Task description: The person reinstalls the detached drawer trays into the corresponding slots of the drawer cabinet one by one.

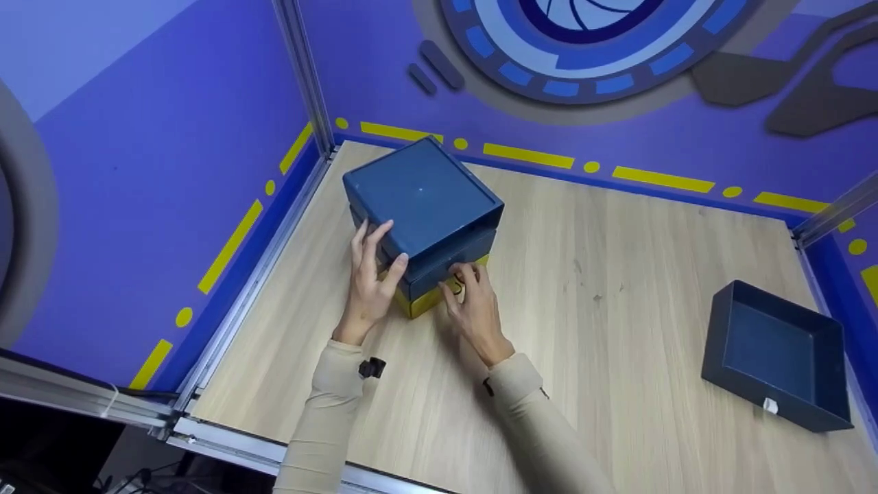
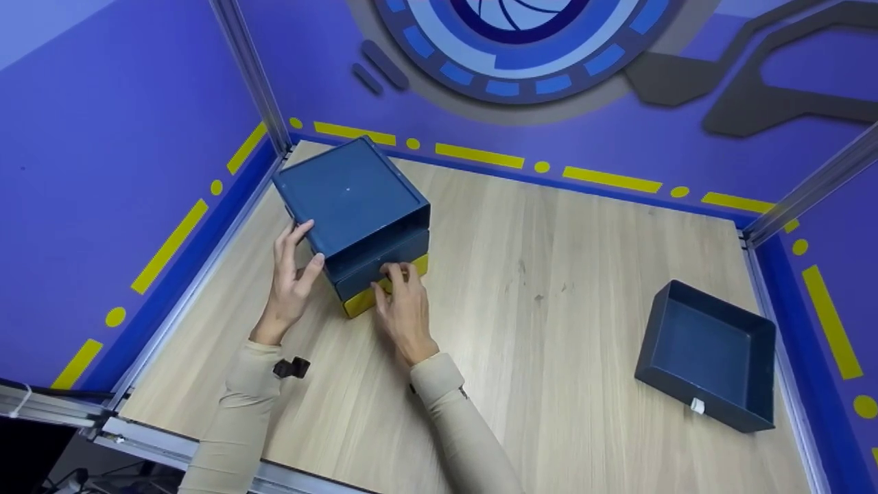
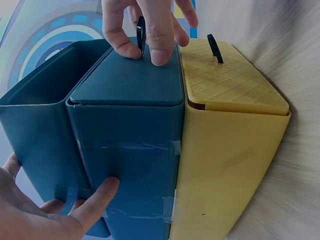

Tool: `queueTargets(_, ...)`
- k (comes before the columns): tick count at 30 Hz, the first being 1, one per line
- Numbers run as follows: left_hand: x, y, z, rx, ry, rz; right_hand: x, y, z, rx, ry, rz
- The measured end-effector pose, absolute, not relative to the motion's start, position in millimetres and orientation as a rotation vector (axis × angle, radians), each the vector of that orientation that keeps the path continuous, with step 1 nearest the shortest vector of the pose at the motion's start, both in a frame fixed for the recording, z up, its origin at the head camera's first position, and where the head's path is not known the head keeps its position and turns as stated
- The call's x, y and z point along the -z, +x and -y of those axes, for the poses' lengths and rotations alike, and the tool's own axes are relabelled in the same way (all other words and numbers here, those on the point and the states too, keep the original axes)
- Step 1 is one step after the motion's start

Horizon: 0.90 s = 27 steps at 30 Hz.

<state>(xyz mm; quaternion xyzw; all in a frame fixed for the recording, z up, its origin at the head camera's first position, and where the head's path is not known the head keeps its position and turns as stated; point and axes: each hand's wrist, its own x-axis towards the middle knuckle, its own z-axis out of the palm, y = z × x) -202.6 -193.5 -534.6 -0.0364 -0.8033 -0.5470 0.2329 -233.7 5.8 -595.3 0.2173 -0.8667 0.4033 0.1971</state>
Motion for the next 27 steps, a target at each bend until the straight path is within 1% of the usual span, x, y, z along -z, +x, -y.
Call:
queueTargets(7,535.4,-205.3,194.1,1.498,-0.107,2.202,592.8,-235.0,-9.9,-1.128,0.633,2.452)
queueTargets(14,536.2,-203.3,193.0,1.493,-0.117,2.188,586.1,-226.6,-23.3,-1.141,0.647,2.402)
queueTargets(20,536.9,-203.0,189.9,1.506,-0.113,2.197,581.8,-216.5,-56.2,-1.104,0.632,2.396)
queueTargets(27,536.5,-203.9,192.7,1.528,-0.102,2.199,580.7,-208.7,-101.6,-1.054,0.5,2.481)
